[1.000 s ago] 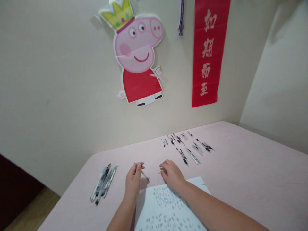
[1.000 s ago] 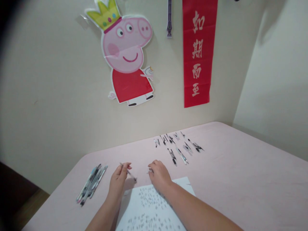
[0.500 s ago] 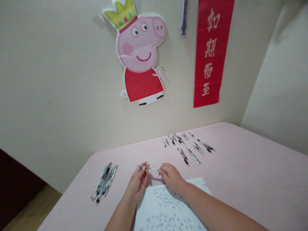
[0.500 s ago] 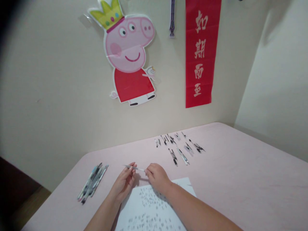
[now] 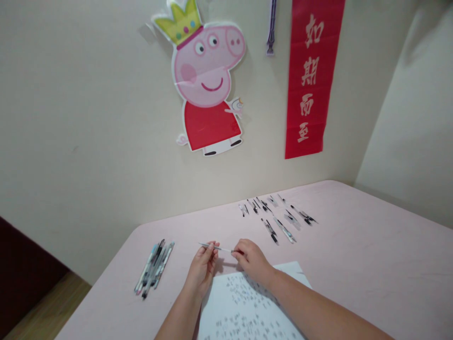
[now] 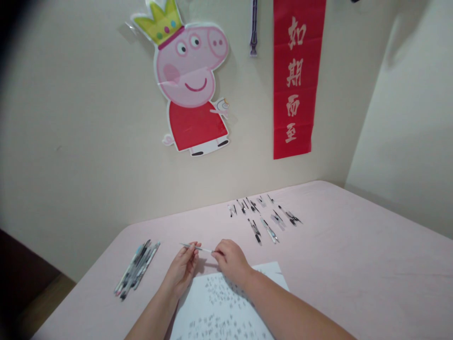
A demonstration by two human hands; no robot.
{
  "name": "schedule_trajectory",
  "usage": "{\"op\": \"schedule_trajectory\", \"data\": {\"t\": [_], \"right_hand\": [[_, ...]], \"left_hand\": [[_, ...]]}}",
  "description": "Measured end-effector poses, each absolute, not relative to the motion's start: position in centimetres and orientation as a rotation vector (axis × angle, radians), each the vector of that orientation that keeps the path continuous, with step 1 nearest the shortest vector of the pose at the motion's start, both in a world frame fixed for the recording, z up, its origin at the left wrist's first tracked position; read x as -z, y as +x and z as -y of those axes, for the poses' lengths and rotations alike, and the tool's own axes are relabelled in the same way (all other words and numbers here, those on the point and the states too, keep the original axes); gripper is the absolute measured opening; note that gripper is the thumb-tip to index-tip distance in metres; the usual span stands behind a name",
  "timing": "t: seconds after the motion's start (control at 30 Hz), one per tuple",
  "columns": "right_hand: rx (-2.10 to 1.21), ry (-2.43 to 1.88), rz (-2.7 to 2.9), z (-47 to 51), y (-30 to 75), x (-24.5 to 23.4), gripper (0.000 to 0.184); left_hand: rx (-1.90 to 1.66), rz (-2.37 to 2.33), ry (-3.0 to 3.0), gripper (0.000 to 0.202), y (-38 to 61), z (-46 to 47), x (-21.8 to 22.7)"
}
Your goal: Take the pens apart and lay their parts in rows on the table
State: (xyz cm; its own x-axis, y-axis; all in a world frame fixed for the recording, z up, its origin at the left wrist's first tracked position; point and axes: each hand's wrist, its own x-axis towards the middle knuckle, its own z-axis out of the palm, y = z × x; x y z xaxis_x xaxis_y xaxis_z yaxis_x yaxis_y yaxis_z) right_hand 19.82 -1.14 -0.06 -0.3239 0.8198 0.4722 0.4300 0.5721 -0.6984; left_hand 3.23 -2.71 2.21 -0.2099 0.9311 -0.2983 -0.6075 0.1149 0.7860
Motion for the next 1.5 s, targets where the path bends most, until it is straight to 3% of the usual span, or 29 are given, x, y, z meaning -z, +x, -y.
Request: {"op": "schedule_trajectory", "data": {"t": [0.4, 0.57, 0.77, 1.03, 1.17, 1.37, 1.5], "right_hand": [[-0.642, -1.050, 1.909, 0.93, 19.82, 0.10, 0.008], [-0.645, -1.013, 2.020, 0.91, 19.92, 0.18, 0.027], [-0.619, -1.079, 1.968, 0.94, 19.72, 0.13, 0.012], [-0.660, -1.049, 1.918, 0.84, 19.85, 0.39, 0.005], [-0.645, -1.012, 2.016, 0.91, 19.89, 0.37, 0.024], [-0.616, -1.077, 1.970, 1.01, 19.66, 0.36, 0.007], [-0.646, -1.095, 1.909, 0.95, 19.62, 0.39, 0.012]], "left_hand": [[-1.479, -1.010, 0.413, 0.016, 3.14, 2.59, -1.97], [-1.473, -1.019, 0.409, 0.016, 3.26, 2.65, -2.02], [-1.473, -1.007, 0.424, 0.014, 2.99, 2.54, -1.44], [-1.474, -1.013, 0.412, 0.015, 2.99, 2.56, -1.57], [-1.478, -1.027, 0.416, 0.015, 3.01, 2.56, -1.66], [-1.477, -1.031, 0.432, 0.015, 2.95, 2.72, -1.48], [-1.486, -1.020, 0.419, 0.015, 2.80, 2.63, -1.31]]}}
